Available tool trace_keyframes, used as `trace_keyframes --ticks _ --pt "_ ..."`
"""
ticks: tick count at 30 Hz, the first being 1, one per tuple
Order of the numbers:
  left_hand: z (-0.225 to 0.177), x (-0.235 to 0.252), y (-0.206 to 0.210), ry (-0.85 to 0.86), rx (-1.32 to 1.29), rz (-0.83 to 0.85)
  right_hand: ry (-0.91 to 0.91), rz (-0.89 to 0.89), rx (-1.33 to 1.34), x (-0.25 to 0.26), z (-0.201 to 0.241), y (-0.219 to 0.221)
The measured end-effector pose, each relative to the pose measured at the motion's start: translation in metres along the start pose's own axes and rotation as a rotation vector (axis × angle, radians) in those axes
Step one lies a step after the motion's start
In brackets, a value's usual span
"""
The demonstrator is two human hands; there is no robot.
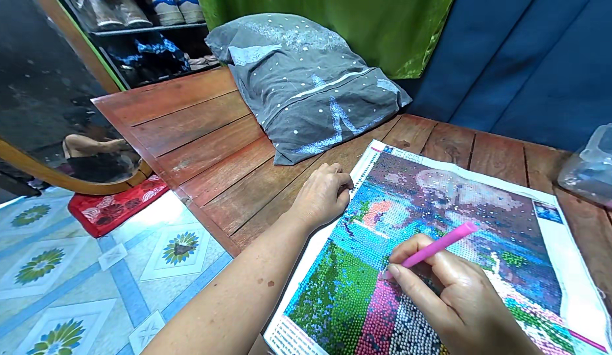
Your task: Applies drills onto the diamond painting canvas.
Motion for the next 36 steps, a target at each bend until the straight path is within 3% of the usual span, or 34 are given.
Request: trace_keyframes --ticks 8,36 --pt "0.0015 0.0003 0.0004 0.0 -0.009 -0.004 0.116 0.001 0.068 0.0006 -0.0067 -0.0085" --pt "0.0017 0.001 -0.0001 -0.002 -0.017 -0.007 0.031 0.015 0.032 -0.0034 -0.0044 -0.0071"
Point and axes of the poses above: each hand's wrist, its own x-axis towards the middle knuckle, its own y-axis out of the palm, z = x × y, the point moved 6 cm from there along x, towards the middle knuckle, and after that the axes turned 1 degree about x, right-handed, at the moved point
